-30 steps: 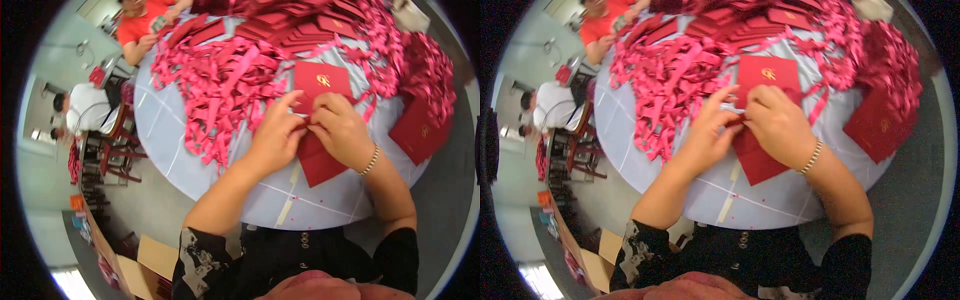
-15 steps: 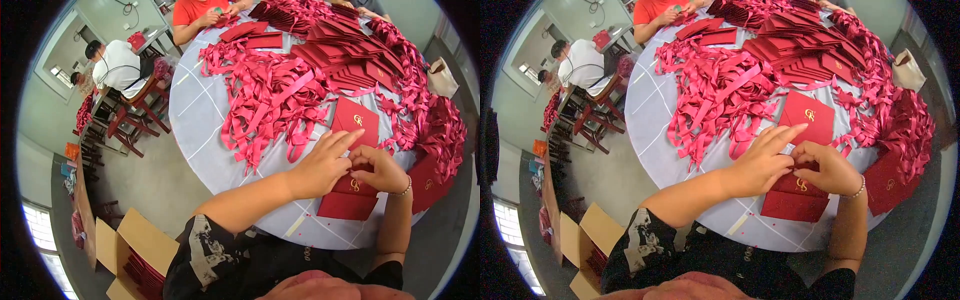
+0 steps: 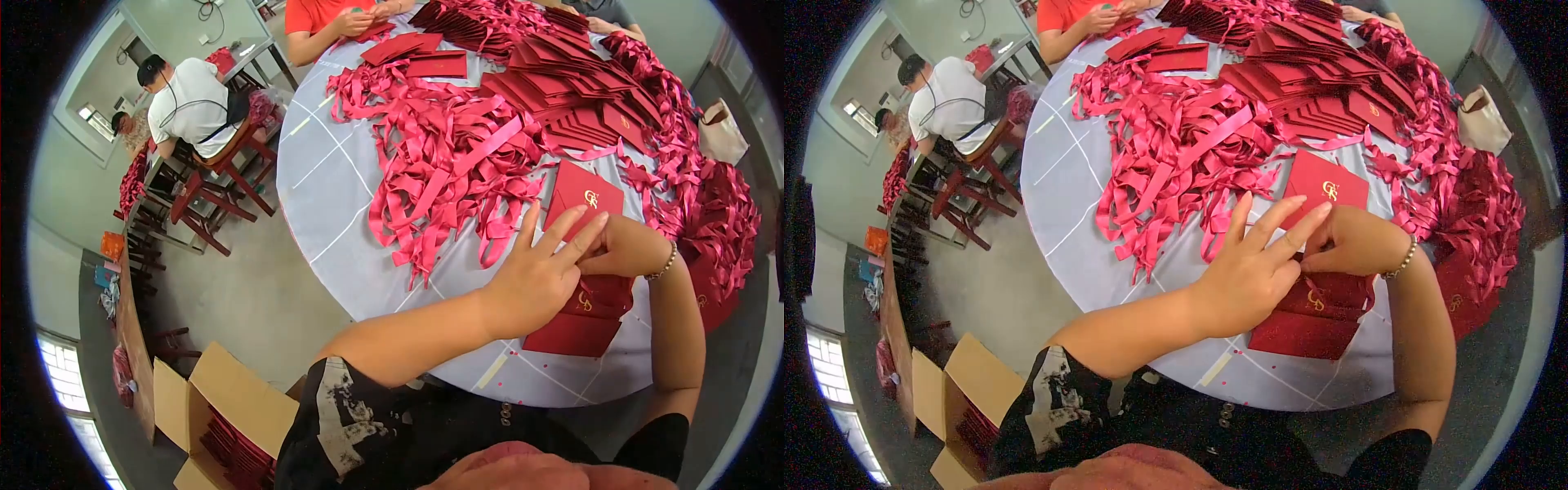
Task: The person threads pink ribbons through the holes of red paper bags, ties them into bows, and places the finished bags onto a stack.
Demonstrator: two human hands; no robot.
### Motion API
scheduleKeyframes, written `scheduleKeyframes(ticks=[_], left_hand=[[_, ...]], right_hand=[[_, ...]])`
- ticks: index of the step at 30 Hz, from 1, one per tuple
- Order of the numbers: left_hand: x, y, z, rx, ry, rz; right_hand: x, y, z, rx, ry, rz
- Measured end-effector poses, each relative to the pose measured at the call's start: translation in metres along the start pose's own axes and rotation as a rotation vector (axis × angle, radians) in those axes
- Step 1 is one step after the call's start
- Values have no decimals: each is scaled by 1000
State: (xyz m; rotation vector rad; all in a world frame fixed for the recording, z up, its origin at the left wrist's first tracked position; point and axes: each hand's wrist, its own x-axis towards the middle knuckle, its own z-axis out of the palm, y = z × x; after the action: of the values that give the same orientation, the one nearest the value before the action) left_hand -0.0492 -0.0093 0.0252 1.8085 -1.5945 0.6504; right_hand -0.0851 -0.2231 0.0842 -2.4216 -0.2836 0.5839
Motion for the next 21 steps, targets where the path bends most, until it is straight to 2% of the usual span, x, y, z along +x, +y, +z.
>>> scheduleKeyframes(ticks=[3,5,7,9,10,12,14,15,17,18,20,21], left_hand=[[0,-4,-2,-83,-47,-145],[-3,-9,1,-87,-57,-154],[-3,-11,4,-95,-73,-159],[-3,-13,2,-77,-116,-165],[-2,-14,4,-123,-99,-179],[-3,-16,3,-247,-90,-228],[-3,-18,3,-248,-120,-243],[-2,-19,4,-278,-107,-249],[-2,-19,4,-312,-102,-258],[-2,-19,4,-308,-117,-269],[-2,-20,5,-302,-123,-278],[-2,-21,6,-291,-122,-293]], right_hand=[[1,-13,1,42,5,73],[2,-15,5,33,40,103],[2,-11,12,-162,162,72],[0,-15,8,-30,152,103],[2,0,13,66,222,17],[-1,-13,7,83,315,162],[2,5,12,153,573,129],[1,11,14,-145,761,125],[-9,12,14,-664,797,133],[-12,10,14,-418,629,203],[-15,-4,29,161,596,-96],[-21,-13,30,268,490,-64]])
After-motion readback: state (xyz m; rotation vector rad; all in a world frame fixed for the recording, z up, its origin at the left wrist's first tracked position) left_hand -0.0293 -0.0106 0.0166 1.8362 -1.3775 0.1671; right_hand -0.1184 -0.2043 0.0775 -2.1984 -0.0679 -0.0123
